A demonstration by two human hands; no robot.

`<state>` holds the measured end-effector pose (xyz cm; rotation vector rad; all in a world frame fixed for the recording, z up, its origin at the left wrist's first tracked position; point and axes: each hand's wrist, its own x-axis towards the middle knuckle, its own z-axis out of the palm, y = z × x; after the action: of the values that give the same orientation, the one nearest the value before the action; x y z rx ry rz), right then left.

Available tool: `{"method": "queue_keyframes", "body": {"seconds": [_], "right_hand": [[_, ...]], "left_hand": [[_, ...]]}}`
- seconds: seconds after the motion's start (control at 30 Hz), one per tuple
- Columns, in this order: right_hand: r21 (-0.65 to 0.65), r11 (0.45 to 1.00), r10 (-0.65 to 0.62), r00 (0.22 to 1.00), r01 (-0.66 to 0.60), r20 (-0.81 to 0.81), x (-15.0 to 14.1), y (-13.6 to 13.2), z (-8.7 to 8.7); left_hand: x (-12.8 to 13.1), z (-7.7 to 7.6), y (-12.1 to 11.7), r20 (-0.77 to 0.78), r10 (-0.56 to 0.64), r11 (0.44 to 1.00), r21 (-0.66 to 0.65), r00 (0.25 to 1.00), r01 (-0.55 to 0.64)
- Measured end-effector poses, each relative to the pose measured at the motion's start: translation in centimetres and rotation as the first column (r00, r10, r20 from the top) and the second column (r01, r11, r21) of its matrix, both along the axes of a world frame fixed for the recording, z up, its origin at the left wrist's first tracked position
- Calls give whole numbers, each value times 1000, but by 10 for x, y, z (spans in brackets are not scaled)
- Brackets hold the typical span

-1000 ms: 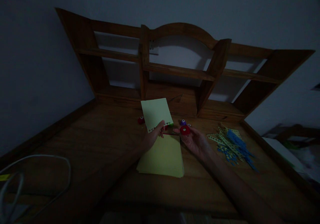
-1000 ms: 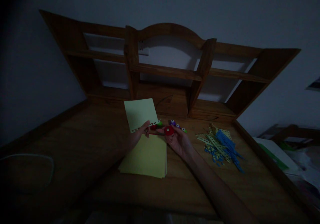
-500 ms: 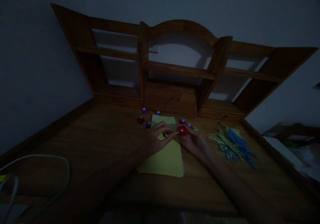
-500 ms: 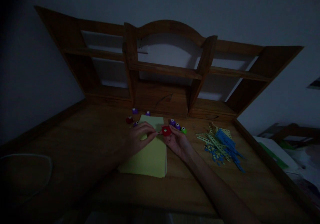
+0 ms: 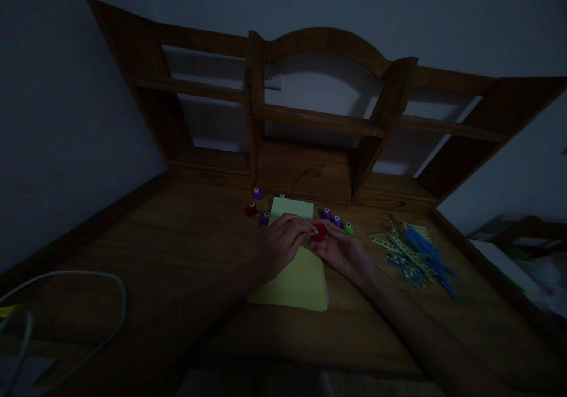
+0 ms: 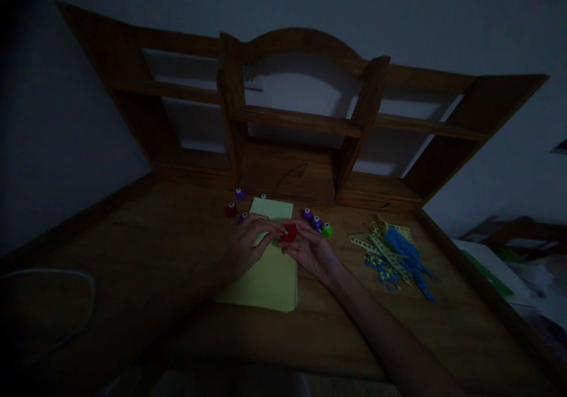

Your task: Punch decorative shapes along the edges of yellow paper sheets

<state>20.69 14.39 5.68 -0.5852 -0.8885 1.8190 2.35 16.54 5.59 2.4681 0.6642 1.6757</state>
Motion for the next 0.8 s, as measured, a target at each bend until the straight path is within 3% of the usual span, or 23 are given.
{"method": "queue_keyframes", "body": {"seconds": [0.5,0.8], "right_hand": [[47,999,0,1000,0,6,-2,-1,3],[52,999,1,1000,-2,20,-4,-3,8]], "left_hand": [[2,0,-4,-60,15,999,31,998,-13],[2,-1,-1,-46,13,999,-34,999,-14]]}}
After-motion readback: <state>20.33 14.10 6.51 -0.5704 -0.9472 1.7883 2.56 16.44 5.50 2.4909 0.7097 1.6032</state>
